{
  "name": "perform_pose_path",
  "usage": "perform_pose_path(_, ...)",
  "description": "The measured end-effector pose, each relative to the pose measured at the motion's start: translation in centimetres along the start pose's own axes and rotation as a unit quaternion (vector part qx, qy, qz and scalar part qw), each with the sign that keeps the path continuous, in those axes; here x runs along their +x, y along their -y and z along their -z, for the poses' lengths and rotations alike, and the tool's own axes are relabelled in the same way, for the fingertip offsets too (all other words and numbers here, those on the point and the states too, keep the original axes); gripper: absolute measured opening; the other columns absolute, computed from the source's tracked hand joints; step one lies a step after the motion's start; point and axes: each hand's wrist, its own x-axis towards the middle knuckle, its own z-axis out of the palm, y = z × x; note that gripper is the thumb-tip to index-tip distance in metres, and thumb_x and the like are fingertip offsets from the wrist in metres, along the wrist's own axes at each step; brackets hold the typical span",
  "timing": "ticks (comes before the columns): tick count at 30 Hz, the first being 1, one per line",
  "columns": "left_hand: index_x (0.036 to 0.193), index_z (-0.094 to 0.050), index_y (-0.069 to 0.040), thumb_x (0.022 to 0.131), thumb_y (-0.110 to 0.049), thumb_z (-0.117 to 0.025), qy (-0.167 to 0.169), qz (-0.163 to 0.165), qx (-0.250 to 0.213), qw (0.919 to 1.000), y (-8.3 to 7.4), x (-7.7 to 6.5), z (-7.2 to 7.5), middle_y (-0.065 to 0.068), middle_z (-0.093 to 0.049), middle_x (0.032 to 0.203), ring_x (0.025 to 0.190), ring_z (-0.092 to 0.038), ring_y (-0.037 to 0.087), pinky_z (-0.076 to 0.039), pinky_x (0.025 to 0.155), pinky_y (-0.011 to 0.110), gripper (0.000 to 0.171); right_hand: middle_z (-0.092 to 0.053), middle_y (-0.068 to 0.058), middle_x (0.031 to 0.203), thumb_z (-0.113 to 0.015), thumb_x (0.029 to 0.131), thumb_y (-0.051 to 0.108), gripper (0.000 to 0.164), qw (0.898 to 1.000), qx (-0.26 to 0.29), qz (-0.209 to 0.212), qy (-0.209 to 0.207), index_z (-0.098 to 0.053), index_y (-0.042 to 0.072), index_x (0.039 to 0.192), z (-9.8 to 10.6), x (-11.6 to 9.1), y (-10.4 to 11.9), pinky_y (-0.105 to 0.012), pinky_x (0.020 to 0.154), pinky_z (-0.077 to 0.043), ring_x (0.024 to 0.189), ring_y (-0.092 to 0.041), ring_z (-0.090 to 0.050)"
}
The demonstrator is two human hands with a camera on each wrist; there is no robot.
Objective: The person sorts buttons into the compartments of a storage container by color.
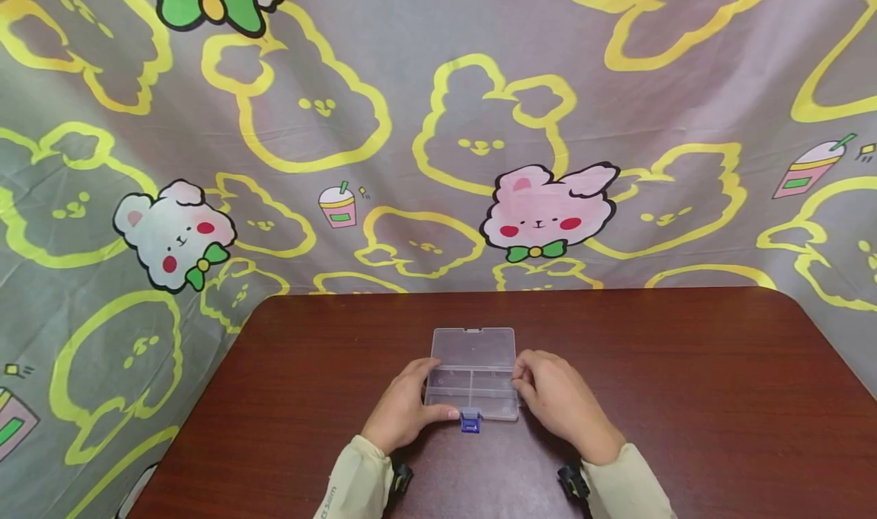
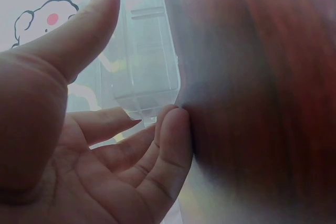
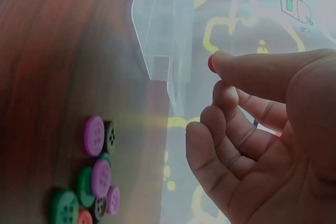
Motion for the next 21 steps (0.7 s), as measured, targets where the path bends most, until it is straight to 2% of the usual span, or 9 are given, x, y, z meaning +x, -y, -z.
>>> perform_pose_path(21,0.142,-0.053,-0.001,0.075,-0.04,-0.089,-0.004,0.003,0.001,1.0,-0.2,0.0,0.1,0.016,-0.051,0.145,0.131,-0.051,0.032,-0.043,0.108,0.047,0.086,-0.049,0.007,0.071,-0.078,0.087,0.006,0.02,1.0,0.002,0.001,0.011,-0.061,0.016,0.082,-1.1,0.8,0.6,-0.025,0.058,-0.04,0.065,-0.009,-0.046)
